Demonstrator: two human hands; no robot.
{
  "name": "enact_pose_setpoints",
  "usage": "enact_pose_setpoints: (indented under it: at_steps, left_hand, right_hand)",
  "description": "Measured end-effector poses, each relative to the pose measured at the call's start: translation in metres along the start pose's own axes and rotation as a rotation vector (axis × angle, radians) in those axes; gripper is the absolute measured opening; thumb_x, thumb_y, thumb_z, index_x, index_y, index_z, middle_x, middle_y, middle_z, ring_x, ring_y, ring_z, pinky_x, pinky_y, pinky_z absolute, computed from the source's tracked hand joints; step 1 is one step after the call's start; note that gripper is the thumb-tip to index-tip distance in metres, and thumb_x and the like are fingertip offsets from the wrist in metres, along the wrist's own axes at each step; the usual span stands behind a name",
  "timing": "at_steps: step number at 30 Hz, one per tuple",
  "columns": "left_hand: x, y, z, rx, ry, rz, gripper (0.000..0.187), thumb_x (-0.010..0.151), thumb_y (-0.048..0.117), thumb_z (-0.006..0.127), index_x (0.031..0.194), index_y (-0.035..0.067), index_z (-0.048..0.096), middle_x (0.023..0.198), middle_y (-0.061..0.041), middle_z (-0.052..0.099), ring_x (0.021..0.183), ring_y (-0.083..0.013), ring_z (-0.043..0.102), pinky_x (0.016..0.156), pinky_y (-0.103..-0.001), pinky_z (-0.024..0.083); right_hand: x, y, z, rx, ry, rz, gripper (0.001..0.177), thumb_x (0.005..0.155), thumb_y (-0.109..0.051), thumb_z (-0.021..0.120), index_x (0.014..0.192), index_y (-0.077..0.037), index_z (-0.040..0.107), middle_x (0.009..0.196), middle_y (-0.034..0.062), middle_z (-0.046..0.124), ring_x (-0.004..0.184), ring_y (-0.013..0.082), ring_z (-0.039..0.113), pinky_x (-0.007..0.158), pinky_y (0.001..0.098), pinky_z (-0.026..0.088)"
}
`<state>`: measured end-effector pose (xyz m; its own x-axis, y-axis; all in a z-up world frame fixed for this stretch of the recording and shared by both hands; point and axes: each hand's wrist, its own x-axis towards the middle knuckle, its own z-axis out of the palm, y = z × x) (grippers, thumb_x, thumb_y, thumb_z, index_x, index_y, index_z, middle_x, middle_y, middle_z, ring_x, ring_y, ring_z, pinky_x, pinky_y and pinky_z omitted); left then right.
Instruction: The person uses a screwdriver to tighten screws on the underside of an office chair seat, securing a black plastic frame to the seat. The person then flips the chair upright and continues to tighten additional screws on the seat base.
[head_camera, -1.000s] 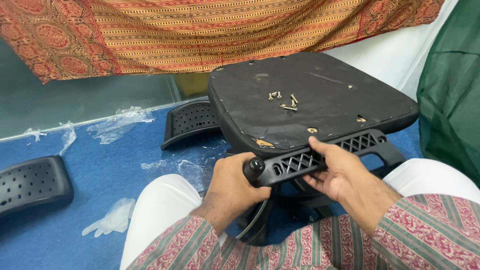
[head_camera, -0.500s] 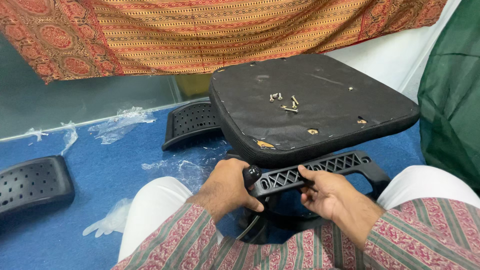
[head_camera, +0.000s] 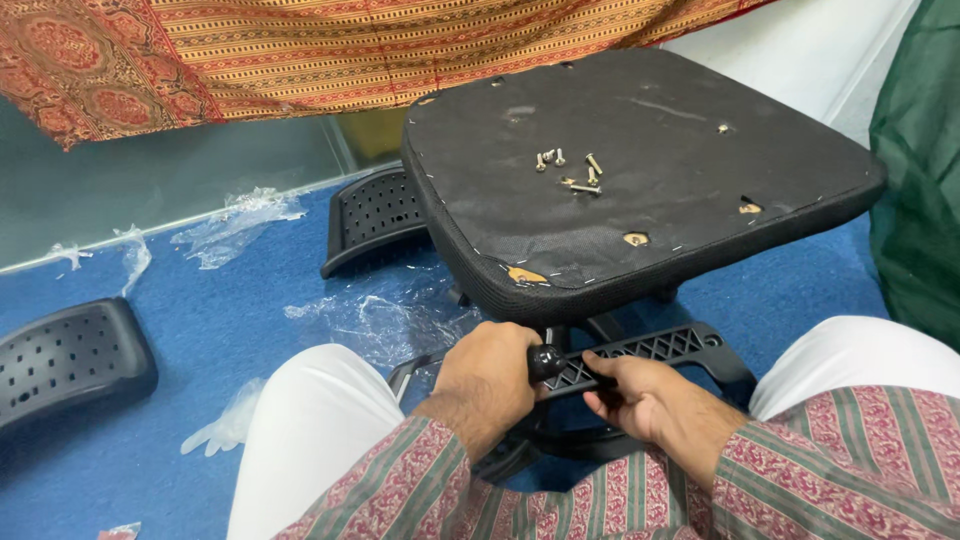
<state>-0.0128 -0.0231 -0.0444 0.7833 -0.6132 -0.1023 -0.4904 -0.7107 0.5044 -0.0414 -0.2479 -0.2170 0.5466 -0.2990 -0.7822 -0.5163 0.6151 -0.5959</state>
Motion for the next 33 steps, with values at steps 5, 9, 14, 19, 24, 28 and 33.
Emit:
enact_pose_setpoints:
  at_steps: [5, 9, 14, 19, 24, 28, 33]
  left_hand:
    - [0.011, -0.001, 0.009, -0.015, -0.084, -0.040, 0.025, 0.076, 0.018, 0.083, 0.101, 0.018, 0.079, 0.099, -0.012, 0.076, 0.101, -0.0321, 0.072, 0.090, -0.043, 0.057]
    - [0.016, -0.003, 0.016, -0.003, -0.127, -0.057, 0.027, 0.077, 0.020, 0.082, 0.104, 0.022, 0.078, 0.102, -0.010, 0.076, 0.103, -0.0310, 0.072, 0.091, -0.043, 0.057]
    - [0.027, -0.014, 0.029, -0.031, -0.195, -0.064, 0.027, 0.079, 0.025, 0.081, 0.105, 0.021, 0.077, 0.104, -0.009, 0.076, 0.104, -0.0289, 0.071, 0.092, -0.042, 0.057]
    - [0.042, -0.034, 0.055, 0.036, -0.220, -0.019, 0.040, 0.079, 0.028, 0.084, 0.114, 0.013, 0.073, 0.115, -0.012, 0.071, 0.111, -0.0309, 0.067, 0.097, -0.043, 0.055]
    - [0.054, -0.052, 0.082, 0.133, -0.187, 0.039, 0.048, 0.078, 0.029, 0.085, 0.120, 0.012, 0.069, 0.122, -0.013, 0.065, 0.118, -0.0325, 0.062, 0.101, -0.046, 0.052]
    - [0.062, -0.063, 0.096, 0.162, -0.205, 0.089, 0.047, 0.078, 0.029, 0.083, 0.118, 0.009, 0.068, 0.121, -0.016, 0.066, 0.118, -0.0337, 0.063, 0.100, -0.046, 0.053]
    - [0.074, -0.065, 0.111, 0.251, -0.179, 0.158, 0.044, 0.086, 0.033, 0.076, 0.115, 0.002, 0.067, 0.119, -0.021, 0.066, 0.115, -0.0376, 0.064, 0.096, -0.048, 0.055]
  right_hand:
    - [0.038, 0.017, -0.005, -0.048, 0.037, 0.079, 0.022, 0.093, -0.024, 0.076, 0.100, -0.005, 0.066, 0.096, 0.0080, 0.067, 0.086, 0.0204, 0.064, 0.069, 0.0324, 0.058]
    - [0.051, 0.031, -0.006, -0.041, -0.012, 0.115, 0.018, 0.095, -0.020, 0.069, 0.103, -0.005, 0.066, 0.097, 0.0103, 0.068, 0.086, 0.0221, 0.066, 0.072, 0.0350, 0.060]
    - [0.049, 0.038, -0.003, -0.061, 0.002, 0.203, 0.019, 0.098, -0.019, 0.069, 0.108, -0.002, 0.066, 0.099, 0.0116, 0.069, 0.085, 0.0211, 0.064, 0.073, 0.0340, 0.062]
    - [0.052, 0.040, 0.001, -0.048, -0.041, 0.213, 0.019, 0.099, -0.021, 0.065, 0.106, -0.004, 0.068, 0.098, 0.0107, 0.070, 0.083, 0.0213, 0.067, 0.072, 0.0339, 0.062]
    - [0.061, 0.038, 0.002, -0.034, -0.064, 0.186, 0.015, 0.097, -0.022, 0.067, 0.102, -0.007, 0.071, 0.098, 0.0087, 0.070, 0.084, 0.0210, 0.068, 0.071, 0.0335, 0.062]
    - [0.067, 0.033, 0.002, -0.034, -0.018, 0.203, 0.019, 0.096, -0.024, 0.071, 0.101, -0.006, 0.069, 0.099, 0.0087, 0.069, 0.086, 0.0210, 0.067, 0.075, 0.0339, 0.064]
    - [0.079, 0.034, 0.000, -0.012, 0.006, 0.223, 0.020, 0.097, -0.025, 0.070, 0.101, -0.006, 0.069, 0.098, 0.0084, 0.069, 0.089, 0.0224, 0.068, 0.077, 0.0343, 0.063]
